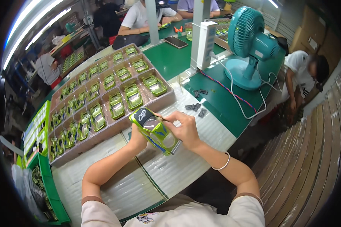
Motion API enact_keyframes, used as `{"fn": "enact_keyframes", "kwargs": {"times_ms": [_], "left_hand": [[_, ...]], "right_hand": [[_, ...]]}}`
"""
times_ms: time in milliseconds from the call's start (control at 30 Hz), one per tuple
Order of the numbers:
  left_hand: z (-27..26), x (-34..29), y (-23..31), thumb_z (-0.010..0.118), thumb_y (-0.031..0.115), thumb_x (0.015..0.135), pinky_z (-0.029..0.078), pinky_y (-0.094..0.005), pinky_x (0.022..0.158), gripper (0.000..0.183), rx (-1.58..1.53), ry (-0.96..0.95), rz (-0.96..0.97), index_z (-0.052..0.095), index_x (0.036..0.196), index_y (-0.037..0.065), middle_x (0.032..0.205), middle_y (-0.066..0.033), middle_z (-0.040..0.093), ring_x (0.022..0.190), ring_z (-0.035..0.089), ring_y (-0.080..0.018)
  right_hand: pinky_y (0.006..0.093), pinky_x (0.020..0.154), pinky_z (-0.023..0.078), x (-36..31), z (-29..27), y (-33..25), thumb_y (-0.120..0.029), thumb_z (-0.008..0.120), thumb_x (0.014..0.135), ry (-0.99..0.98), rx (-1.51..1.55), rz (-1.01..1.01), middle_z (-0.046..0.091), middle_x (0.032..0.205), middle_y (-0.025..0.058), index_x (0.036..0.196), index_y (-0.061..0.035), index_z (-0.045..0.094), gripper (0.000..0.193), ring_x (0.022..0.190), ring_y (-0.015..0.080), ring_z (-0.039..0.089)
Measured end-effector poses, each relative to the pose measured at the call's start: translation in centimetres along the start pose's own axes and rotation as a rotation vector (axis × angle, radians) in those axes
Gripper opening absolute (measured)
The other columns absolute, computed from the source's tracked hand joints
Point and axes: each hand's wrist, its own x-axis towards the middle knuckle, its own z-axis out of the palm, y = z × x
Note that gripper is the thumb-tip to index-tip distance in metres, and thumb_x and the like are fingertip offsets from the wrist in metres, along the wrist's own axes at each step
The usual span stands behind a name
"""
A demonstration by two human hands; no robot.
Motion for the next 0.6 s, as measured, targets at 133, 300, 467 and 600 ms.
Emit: {"fn": "enact_keyframes", "kwargs": {"times_ms": [133, 300, 467, 600], "left_hand": [[0.1, -0.4, 0.2, 0.060, -0.005, 0.075, 0.049, -0.0254, 0.066, 0.017, 0.051, 0.039, 0.006, 0.059, 0.091, -0.001, 0.087, -0.0075, 0.063, 0.077, 0.060, -0.0121], [0.0, -0.2, -0.2, 0.060, -0.002, 0.076, 0.048, -0.0256, 0.066, 0.016, 0.004, 0.065, -0.026, 0.058, 0.091, 0.000, 0.087, -0.0061, 0.062, 0.077, 0.059, -0.0115], [-0.2, 0.1, -0.6, 0.060, -0.001, 0.076, 0.048, -0.0252, 0.065, 0.016, -0.055, 0.072, -0.120, 0.057, 0.091, 0.002, 0.085, -0.0054, 0.061, 0.076, 0.058, -0.0111], [-1.1, 0.1, -1.1, 0.059, -0.003, 0.075, 0.047, -0.0250, 0.064, 0.015, 0.128, 0.037, -0.038, 0.056, 0.088, 0.002, 0.082, -0.0045, 0.060, 0.075, 0.057, -0.0108]], "right_hand": [[0.0260, 0.063, 0.048, 0.1, 0.0, 0.1, -0.005, 0.068, 0.073, -0.054, 0.092, 0.070, 0.066, 0.076, 0.0094, 0.082, 0.0006, 0.065, 0.011, 0.069, 0.0127, 0.062], [0.0245, 0.071, 0.048, 0.3, 0.4, 0.7, -0.005, 0.066, 0.075, -0.071, 0.283, 0.189, 0.066, 0.078, 0.0068, 0.084, 0.0010, 0.064, 0.011, 0.075, 0.0112, 0.062], [0.0244, 0.069, 0.048, 0.5, 0.5, 1.2, -0.005, 0.067, 0.073, -0.093, 0.217, 0.157, 0.066, 0.078, 0.0073, 0.084, 0.0006, 0.064, 0.013, 0.074, 0.0114, 0.062], [0.0252, 0.067, 0.048, 0.3, 0.1, 0.7, -0.006, 0.067, 0.072, -0.145, 0.052, 0.145, 0.066, 0.075, 0.0089, 0.083, -0.0001, 0.064, 0.013, 0.072, 0.0123, 0.063]]}}
